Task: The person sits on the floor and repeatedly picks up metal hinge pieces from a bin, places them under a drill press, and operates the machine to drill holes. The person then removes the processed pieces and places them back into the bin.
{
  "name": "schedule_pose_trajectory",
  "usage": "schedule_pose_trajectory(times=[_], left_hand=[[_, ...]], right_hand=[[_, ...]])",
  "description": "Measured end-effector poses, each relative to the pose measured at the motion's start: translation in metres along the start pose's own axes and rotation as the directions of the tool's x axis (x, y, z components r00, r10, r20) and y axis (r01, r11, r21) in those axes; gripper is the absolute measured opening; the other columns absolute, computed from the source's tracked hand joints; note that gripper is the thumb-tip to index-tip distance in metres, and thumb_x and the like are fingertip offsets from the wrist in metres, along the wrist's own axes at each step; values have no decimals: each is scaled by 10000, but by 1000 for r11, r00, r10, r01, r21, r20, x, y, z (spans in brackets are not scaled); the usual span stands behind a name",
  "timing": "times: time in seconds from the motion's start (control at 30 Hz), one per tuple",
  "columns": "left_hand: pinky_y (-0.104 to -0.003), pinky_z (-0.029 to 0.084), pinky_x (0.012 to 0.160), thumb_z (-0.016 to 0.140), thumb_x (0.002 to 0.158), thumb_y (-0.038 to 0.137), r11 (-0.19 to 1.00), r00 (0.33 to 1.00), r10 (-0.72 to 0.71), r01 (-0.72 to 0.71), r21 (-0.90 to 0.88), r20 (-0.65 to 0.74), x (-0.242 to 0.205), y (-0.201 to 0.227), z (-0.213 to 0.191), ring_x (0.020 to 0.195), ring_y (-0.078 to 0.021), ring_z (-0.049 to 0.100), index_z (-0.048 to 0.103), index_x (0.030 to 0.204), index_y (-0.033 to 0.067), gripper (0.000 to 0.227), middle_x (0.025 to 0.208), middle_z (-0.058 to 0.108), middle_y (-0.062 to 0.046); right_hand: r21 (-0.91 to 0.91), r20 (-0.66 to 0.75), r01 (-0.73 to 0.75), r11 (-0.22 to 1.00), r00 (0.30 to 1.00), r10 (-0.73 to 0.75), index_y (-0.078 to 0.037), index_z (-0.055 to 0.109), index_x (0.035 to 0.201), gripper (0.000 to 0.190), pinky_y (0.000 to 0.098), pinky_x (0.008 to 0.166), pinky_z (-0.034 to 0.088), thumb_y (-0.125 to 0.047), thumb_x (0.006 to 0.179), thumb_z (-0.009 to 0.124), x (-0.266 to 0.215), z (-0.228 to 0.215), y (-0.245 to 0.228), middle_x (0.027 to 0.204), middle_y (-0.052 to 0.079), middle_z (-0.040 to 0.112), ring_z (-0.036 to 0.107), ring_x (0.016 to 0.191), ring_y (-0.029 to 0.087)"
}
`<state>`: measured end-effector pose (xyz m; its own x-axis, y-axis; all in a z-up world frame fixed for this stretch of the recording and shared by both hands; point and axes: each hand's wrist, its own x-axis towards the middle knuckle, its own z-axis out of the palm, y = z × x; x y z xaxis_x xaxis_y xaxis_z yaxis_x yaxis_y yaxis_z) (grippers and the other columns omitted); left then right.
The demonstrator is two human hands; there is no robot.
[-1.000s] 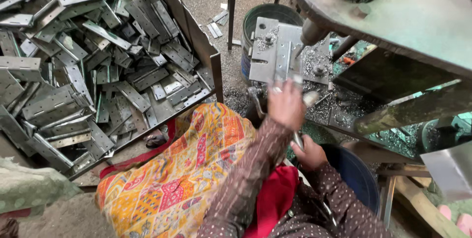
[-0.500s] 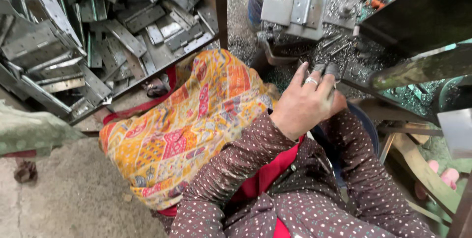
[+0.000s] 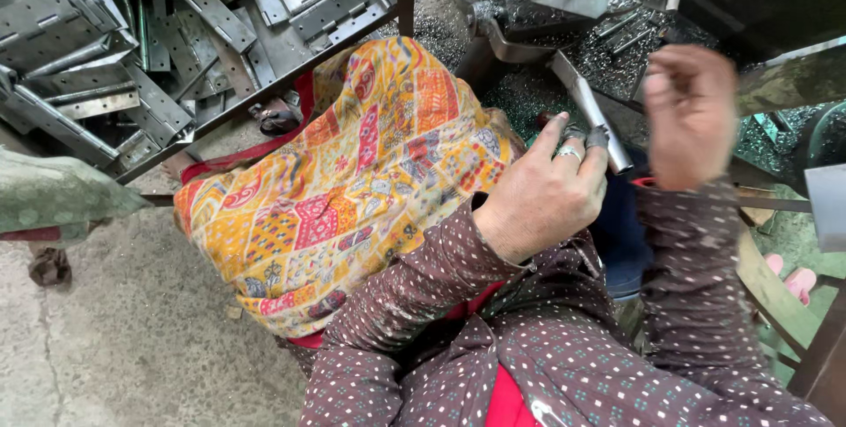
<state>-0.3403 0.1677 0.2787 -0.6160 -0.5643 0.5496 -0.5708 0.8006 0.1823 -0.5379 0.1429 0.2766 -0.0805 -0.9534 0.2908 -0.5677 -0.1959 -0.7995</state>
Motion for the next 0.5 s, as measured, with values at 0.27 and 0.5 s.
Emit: schedule_pose_trajectory(times=[0.27, 0.5], left_hand=[[-527, 445, 1025, 609, 774, 262, 991, 993, -115, 112, 71, 39, -28, 15, 57, 903, -271, 653, 732, 843, 60, 247, 914, 660, -100], [-523, 447, 1016, 604, 804, 267, 958, 973, -163, 195, -208, 162, -58, 28, 117, 902, -267, 654, 723, 855, 69, 236, 914, 662, -95]], right_hand=[[8, 623, 559, 829, 645, -441, -57, 633, 1209, 630, 487, 1127, 432, -597, 898, 538, -19, 22, -103, 1202, 119, 659, 607, 1227, 339], [-45, 772, 533, 845, 556, -309, -26, 642, 1223, 540, 476, 957, 466, -450, 889, 630, -80, 75, -102, 1120, 153, 661, 616, 1077, 347]])
